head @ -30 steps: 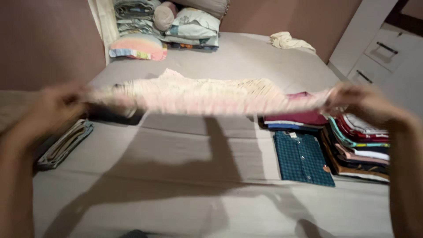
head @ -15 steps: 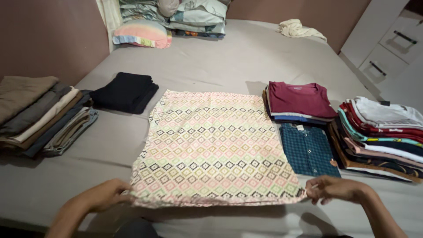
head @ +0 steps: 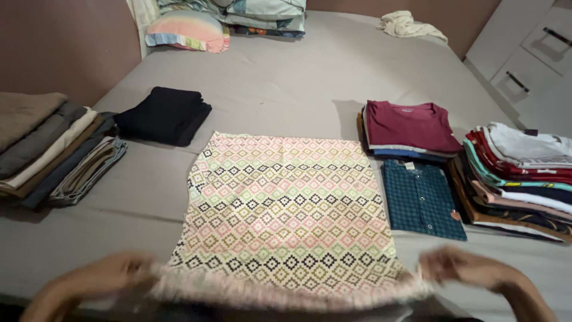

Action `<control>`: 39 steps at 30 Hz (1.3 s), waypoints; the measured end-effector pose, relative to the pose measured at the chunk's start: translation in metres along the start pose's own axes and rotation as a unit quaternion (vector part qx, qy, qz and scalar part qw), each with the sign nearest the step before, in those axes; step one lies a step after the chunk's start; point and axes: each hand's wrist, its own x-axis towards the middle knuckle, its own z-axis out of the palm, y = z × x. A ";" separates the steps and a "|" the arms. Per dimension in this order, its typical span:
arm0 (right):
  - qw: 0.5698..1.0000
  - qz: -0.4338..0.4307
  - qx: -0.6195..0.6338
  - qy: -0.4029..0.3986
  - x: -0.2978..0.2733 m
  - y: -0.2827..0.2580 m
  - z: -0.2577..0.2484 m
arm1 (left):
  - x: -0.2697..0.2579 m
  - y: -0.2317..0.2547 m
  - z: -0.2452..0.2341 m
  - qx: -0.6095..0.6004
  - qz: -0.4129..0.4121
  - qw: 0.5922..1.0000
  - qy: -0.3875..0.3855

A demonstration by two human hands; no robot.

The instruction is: The person folds several garments on a bed, including a patterned dress, a black t-shirt, and a dark blue jersey. They retrieve items from a green laundry basket, fold each piece by hand, and place them into neat stacks on the bed.

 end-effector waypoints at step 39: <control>0.962 0.097 0.129 0.219 0.079 0.082 0.090 | 0.080 -0.068 0.087 -0.025 0.069 0.950 0.303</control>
